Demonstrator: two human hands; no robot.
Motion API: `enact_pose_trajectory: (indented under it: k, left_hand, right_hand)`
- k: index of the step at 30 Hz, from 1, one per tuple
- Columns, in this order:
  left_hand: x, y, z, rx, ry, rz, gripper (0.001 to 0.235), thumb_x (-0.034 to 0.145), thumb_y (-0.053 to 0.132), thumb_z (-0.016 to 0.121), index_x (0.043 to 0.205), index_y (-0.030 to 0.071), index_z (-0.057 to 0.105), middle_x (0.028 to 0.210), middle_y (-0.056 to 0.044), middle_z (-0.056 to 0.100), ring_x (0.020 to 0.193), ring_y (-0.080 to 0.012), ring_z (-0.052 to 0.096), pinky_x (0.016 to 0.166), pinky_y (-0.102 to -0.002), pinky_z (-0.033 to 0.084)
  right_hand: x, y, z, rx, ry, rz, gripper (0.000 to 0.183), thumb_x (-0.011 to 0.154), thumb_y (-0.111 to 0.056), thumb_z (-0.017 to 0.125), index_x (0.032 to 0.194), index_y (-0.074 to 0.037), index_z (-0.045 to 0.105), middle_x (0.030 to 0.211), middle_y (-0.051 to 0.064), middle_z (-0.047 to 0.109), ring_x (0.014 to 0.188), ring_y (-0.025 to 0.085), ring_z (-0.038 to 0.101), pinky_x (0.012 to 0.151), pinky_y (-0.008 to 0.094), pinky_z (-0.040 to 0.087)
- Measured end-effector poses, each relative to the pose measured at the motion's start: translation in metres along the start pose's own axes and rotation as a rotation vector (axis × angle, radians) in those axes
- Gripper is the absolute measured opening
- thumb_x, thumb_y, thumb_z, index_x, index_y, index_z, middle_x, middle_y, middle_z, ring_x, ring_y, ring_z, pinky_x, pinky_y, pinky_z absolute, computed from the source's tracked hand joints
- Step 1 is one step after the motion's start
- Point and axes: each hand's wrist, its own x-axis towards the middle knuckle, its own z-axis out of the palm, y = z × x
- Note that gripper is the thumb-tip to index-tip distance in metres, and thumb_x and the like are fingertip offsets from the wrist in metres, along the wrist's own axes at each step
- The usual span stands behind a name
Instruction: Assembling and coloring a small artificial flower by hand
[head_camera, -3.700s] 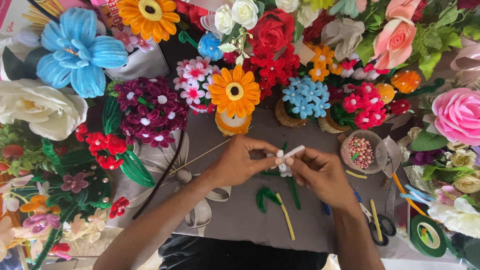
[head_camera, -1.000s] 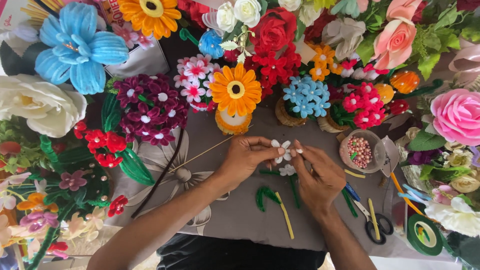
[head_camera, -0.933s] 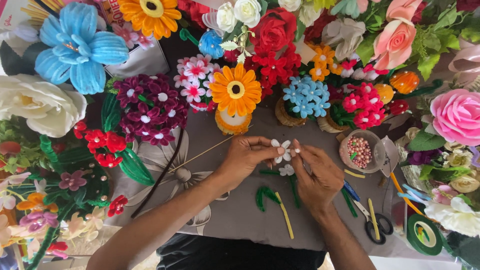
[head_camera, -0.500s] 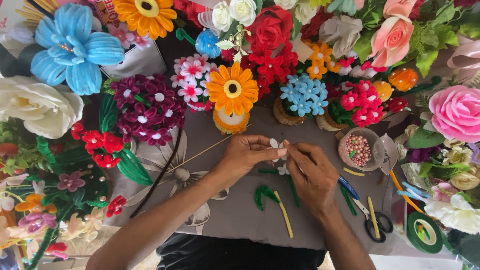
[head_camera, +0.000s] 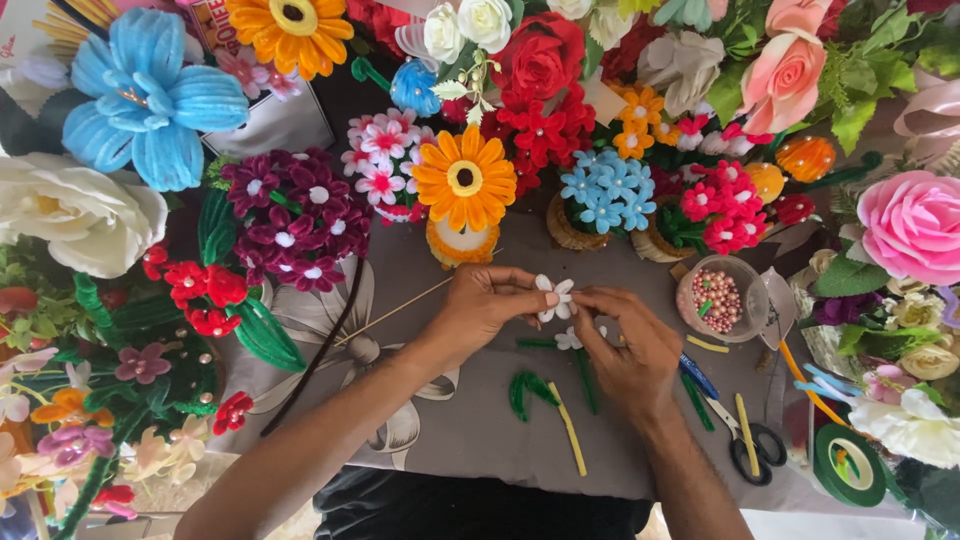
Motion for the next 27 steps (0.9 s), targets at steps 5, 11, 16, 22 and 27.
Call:
enact_pose_trajectory:
  k: [5, 11, 16, 22, 27]
  left_hand:
    - [0.001, -0.001, -0.001, 0.020, -0.001, 0.002, 0.017, 0.079, 0.001, 0.085, 0.092, -0.007, 0.077, 0.077, -0.019, 0.075, 0.067, -0.0186, 0.071, 0.061, -0.032, 0.063]
    - [0.000, 0.003, -0.003, -0.001, 0.004, -0.021, 0.021, 0.077, 0.001, 0.086, 0.093, -0.009, 0.077, 0.076, -0.021, 0.075, 0.066, -0.0208, 0.073, 0.061, -0.029, 0.063]
    - [0.001, -0.001, -0.008, -0.073, -0.009, -0.099, 0.019, 0.078, 0.002, 0.085, 0.093, -0.008, 0.078, 0.077, -0.020, 0.074, 0.067, -0.0215, 0.073, 0.063, -0.028, 0.063]
    - [-0.001, -0.003, -0.011, -0.168, -0.036, -0.258, 0.017, 0.077, 0.000, 0.083, 0.093, -0.006, 0.078, 0.077, -0.019, 0.074, 0.067, -0.0184, 0.073, 0.064, -0.021, 0.062]
    - [-0.003, 0.000, -0.010, -0.217, -0.032, -0.332, 0.017, 0.076, 0.000, 0.083, 0.090, -0.007, 0.078, 0.075, -0.019, 0.072, 0.066, -0.0181, 0.073, 0.064, -0.019, 0.062]
  right_hand:
    - [0.000, 0.003, -0.001, 0.164, -0.011, 0.038, 0.013, 0.089, 0.012, 0.075, 0.101, 0.007, 0.077, 0.091, 0.020, 0.077, 0.078, 0.032, 0.078, 0.063, 0.041, 0.063]
    - [-0.003, 0.008, -0.004, 0.205, -0.036, 0.057, 0.012, 0.090, 0.010, 0.076, 0.101, 0.005, 0.077, 0.089, 0.018, 0.078, 0.077, 0.025, 0.077, 0.065, 0.039, 0.063]
    - [0.000, 0.004, -0.002, 0.066, -0.053, -0.025, 0.016, 0.084, 0.007, 0.083, 0.099, 0.003, 0.078, 0.088, 0.015, 0.078, 0.071, 0.025, 0.076, 0.064, 0.036, 0.062]
    - [0.012, -0.008, -0.006, -0.003, -0.061, -0.242, 0.014, 0.089, 0.011, 0.074, 0.103, 0.007, 0.073, 0.089, 0.016, 0.075, 0.074, 0.025, 0.073, 0.069, 0.030, 0.060]
    - [0.016, -0.012, -0.006, -0.044, -0.049, -0.383, 0.010, 0.092, 0.018, 0.069, 0.101, 0.014, 0.067, 0.085, 0.025, 0.069, 0.070, 0.038, 0.070, 0.062, 0.039, 0.062]
